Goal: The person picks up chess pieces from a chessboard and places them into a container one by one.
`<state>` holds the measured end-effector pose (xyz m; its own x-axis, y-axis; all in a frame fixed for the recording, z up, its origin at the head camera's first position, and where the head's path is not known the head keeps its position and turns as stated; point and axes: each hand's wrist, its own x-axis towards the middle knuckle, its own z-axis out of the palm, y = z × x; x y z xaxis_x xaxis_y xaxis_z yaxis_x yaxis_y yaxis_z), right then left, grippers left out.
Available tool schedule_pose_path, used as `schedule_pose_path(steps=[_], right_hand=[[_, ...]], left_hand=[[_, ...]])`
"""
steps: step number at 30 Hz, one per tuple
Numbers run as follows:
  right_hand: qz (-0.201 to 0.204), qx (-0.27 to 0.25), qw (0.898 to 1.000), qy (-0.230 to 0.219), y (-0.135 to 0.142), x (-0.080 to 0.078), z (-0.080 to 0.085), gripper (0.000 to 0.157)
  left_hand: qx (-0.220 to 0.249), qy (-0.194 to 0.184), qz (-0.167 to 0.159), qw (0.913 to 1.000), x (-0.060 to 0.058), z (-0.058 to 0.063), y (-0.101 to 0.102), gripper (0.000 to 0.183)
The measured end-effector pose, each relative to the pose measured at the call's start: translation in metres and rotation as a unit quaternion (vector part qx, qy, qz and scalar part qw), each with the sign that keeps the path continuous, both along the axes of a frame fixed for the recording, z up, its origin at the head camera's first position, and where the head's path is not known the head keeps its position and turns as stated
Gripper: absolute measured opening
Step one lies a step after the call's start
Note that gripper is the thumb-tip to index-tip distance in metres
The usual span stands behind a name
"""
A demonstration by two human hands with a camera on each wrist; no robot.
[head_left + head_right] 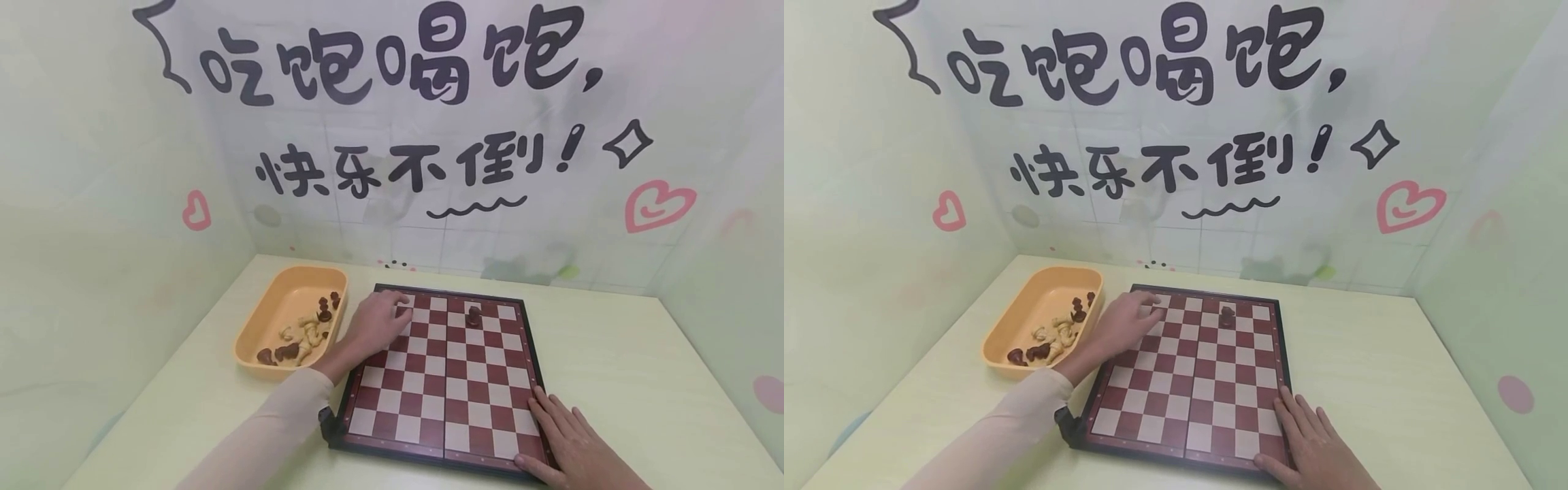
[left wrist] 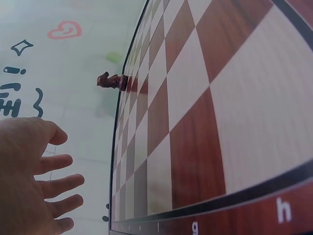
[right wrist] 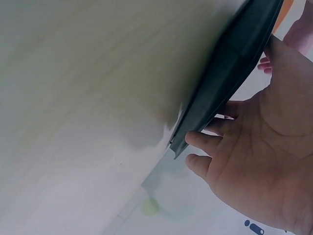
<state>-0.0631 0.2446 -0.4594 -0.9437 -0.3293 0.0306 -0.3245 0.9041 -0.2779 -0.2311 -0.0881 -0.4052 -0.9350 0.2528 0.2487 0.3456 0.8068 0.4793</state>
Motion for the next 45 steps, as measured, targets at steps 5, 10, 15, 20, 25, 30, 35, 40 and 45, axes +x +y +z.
schedule_pose_path(steps=[5,10,15,20,25,30,35,40,45], right_hand=[[-0.003,0.004,1.000,-0.002,0.000,0.001,0.001,0.098],[-0.003,0.000,1.000,0.012,0.000,0.002,0.000,0.095],[0.002,-0.002,1.000,0.024,0.001,0.003,0.000,0.092],[-0.001,0.000,1.000,0.014,0.000,0.002,0.001,0.093],[0.000,0.001,1.000,0.010,0.000,0.002,0.002,0.093],[0.004,-0.004,1.000,0.025,0.001,0.003,0.000,0.091],[0.009,-0.009,0.999,0.032,0.001,0.003,0.000,0.090],[0.005,-0.008,1.000,0.018,0.001,0.003,0.001,0.090],[0.001,-0.005,1.000,0.014,0.001,0.003,0.001,0.091]], left_hand=[[0.007,-0.009,-0.006,0.9999,0.000,0.000,0.006,0.033],[0.006,-0.017,-0.013,0.9998,-0.003,-0.001,0.013,0.035],[0.003,-0.020,-0.022,0.9995,-0.004,-0.001,0.020,0.034],[0.010,-0.019,-0.032,0.9993,-0.008,0.001,0.027,0.034],[0.018,-0.038,-0.027,0.9987,-0.010,0.000,0.035,0.039],[0.024,-0.052,-0.032,0.9978,-0.009,0.001,0.043,0.040],[0.018,-0.055,-0.037,0.9976,-0.007,0.002,0.049,0.037],[0.020,-0.062,-0.042,0.9970,-0.006,0.001,0.054,0.037],[0.016,-0.067,-0.047,0.9965,-0.005,-0.001,0.058,0.037]])
